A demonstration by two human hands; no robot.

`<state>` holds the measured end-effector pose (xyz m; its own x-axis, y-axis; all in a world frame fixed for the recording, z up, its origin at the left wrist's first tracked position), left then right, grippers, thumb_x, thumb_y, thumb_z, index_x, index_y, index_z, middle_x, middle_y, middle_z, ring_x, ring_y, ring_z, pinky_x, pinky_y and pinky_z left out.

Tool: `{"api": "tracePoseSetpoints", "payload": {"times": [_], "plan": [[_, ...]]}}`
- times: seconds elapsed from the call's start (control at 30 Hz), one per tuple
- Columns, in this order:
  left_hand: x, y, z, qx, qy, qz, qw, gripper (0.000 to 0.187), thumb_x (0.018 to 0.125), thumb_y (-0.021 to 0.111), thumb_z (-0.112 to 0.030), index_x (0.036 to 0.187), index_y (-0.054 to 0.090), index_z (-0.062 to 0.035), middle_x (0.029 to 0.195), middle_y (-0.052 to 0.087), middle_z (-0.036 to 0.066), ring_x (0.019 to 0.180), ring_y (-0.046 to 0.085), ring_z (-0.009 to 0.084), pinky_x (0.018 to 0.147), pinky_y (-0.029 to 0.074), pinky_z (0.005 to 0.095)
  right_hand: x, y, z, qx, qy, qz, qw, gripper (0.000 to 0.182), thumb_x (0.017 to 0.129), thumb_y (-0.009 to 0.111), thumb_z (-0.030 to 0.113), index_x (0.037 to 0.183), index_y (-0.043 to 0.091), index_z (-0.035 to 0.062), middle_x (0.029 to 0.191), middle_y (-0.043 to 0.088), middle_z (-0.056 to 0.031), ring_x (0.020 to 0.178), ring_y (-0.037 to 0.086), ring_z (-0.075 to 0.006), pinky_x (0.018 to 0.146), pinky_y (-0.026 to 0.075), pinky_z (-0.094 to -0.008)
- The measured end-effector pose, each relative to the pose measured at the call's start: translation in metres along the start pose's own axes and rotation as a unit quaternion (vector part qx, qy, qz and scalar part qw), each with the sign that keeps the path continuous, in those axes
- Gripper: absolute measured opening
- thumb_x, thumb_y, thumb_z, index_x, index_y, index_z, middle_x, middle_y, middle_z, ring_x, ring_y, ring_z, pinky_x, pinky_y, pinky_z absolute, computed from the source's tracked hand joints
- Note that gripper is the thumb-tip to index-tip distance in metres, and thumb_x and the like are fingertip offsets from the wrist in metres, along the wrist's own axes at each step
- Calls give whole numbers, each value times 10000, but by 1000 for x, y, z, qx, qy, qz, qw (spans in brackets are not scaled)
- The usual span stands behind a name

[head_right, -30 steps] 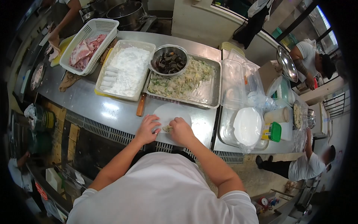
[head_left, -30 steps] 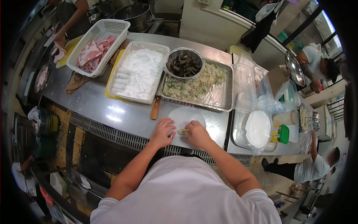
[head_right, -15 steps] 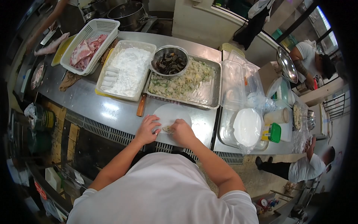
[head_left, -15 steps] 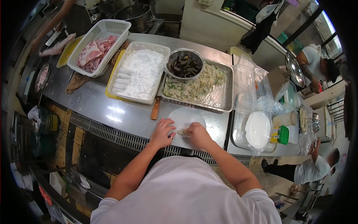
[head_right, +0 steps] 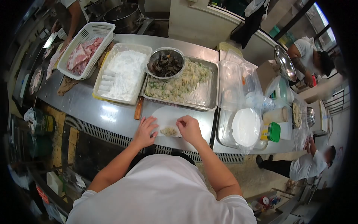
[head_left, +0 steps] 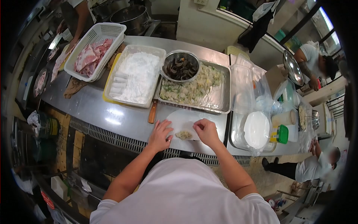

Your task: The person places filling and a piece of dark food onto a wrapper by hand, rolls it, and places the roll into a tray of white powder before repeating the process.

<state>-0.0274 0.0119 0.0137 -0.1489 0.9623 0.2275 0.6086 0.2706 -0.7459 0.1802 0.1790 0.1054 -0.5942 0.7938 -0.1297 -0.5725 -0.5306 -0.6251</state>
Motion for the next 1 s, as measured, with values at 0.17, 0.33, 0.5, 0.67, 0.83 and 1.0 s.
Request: {"api": "tracePoseSetpoints", "payload": {"times": [0.17,0.33,0.5,0.67,0.83,1.0], "plan": [[0,1,0,7,-12,-1,1000,363,892,772,-163,1239,731,-64,1528,625,168,1531,492,392,1321,298,605,75,-38,36,32,-52,-68,996,164,954,749,83,1075,820,-2,950,805,-190,812,776,-288,771,607,-375],[0,4,3,12,-15,-8,1000,388,882,779,-189,1248,734,-68,1524,634,159,1519,507,383,1315,309,606,172,-60,83,-24,-126,-93,987,222,938,734,115,1106,822,0,988,811,-214,878,796,-348,815,621,-419],[2,1,2,13,-10,-15,1000,402,869,783,-206,1244,736,-71,1517,639,152,1504,521,377,1305,329,604,245,-30,96,-238,-150,-36,959,238,921,669,103,1079,803,-15,1039,801,-255,986,776,-435,908,627,-507],[1,3,4,12,-19,4,1000,405,881,766,-227,1251,740,-66,1526,628,140,1518,504,351,1321,310,594,271,-3,97,-380,-178,-15,907,168,904,675,76,997,789,-7,1074,798,-232,1111,752,-402,960,629,-497],[-1,5,6,5,-18,-9,1000,396,876,768,-222,1242,747,-72,1528,629,137,1516,508,344,1318,310,593,283,4,100,-431,-157,49,887,185,914,684,93,1037,795,10,1111,794,-216,1154,735,-383,977,625,-482],[1,5,7,2,-21,-2,1000,393,872,769,-210,1240,747,-76,1522,632,137,1513,510,343,1316,308,593,287,6,103,-449,-149,55,879,221,916,678,127,1046,797,-7,1117,795,-226,1125,750,-381,976,616,-491]]}}
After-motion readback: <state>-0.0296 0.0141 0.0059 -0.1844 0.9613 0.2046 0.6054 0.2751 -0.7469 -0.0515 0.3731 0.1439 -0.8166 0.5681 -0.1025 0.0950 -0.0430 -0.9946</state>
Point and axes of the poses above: each hand's wrist, its own x-axis towards the middle knuckle, its own y-axis out of the palm, z = x × y, the point moved 2 cm from there along x, towards the middle knuckle
